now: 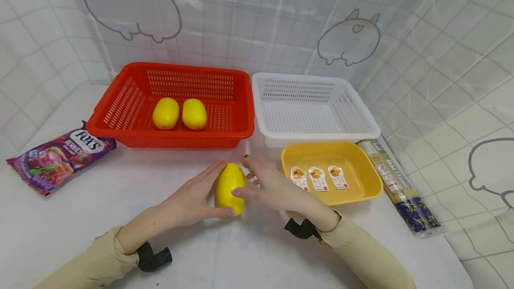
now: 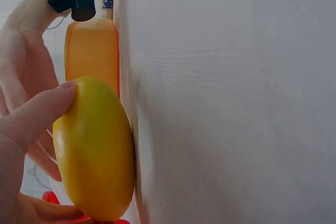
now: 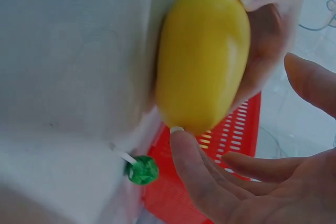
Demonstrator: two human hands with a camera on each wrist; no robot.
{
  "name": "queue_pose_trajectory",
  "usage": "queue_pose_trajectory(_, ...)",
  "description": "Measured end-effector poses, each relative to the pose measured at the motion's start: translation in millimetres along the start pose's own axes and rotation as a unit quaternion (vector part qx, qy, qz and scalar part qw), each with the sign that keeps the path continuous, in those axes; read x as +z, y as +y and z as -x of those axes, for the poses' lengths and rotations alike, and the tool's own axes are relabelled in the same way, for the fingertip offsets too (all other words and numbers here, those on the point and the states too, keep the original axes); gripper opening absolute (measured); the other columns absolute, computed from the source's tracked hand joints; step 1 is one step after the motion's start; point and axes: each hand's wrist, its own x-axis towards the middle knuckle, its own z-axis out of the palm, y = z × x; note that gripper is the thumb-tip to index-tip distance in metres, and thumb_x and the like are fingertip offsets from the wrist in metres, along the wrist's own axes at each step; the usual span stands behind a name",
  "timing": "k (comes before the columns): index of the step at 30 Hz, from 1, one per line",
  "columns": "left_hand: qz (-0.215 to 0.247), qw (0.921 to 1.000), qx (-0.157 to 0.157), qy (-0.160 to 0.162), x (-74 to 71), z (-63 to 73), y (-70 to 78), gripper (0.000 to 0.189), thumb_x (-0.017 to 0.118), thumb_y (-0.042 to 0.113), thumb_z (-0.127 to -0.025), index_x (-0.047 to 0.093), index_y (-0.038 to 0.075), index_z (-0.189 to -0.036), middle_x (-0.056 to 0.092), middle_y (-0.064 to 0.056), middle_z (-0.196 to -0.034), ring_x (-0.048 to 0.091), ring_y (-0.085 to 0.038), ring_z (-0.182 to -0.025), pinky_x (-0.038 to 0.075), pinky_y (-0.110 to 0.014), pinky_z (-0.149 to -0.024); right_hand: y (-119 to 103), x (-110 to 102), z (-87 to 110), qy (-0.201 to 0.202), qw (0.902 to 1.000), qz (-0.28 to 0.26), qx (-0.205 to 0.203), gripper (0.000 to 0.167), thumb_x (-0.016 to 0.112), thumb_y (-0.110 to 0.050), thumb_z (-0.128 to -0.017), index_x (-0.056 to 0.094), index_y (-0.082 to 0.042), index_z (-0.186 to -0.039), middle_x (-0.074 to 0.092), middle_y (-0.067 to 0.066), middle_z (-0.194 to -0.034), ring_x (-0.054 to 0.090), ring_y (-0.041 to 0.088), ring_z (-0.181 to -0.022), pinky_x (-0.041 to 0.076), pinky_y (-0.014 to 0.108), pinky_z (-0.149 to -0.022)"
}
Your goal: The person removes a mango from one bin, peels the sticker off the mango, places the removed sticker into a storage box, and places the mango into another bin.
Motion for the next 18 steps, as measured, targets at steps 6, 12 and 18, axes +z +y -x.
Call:
queue_pose_trajectory(6,0.005,1.0,-0.001,-0.001,-0.7,0.8,-0.4,0.115,0.079,0.061,-0.075,0.024,0.001,-0.157,0.027,-0.016,-0.163,0.033,-0.037,-0.146,0.033,-0.06,-0.114,0.9,4.6,-4.3,-0.017,0.9998,-0.003,0.006,0.086,0.07,-0.049,-0.09,0.03,-0.011,-0.156,0.057,0.001,-0.136,0.059,0.02,-0.114,0.054,0.029,-0.09)
queue_pose_trajectory(12,0.013,0.9999,-0.006,-0.003,-1.1,0.1,-1.1,0.115,0.079,0.063,-0.075,0.024,0.004,-0.157,0.028,-0.014,-0.163,0.034,-0.036,-0.146,0.032,-0.059,-0.115,4.7,10.8,-8.6,-0.025,0.9997,0.004,0.002,0.089,0.07,-0.049,-0.09,0.027,-0.011,-0.157,0.054,0.003,-0.138,0.059,0.017,-0.108,0.053,0.025,-0.088)
queue_pose_trajectory(18,0.017,0.9998,0.003,-0.004,-2.2,-0.4,-2.5,0.117,0.081,0.063,-0.072,0.026,0.005,-0.157,0.03,-0.013,-0.162,0.035,-0.035,-0.145,0.034,-0.059,-0.114,8.0,16.2,-11.5,-0.03,0.9993,0.021,-0.003,0.092,0.069,-0.052,-0.09,0.025,-0.01,-0.158,0.049,0.004,-0.134,0.06,0.018,-0.097,0.052,0.021,-0.082)
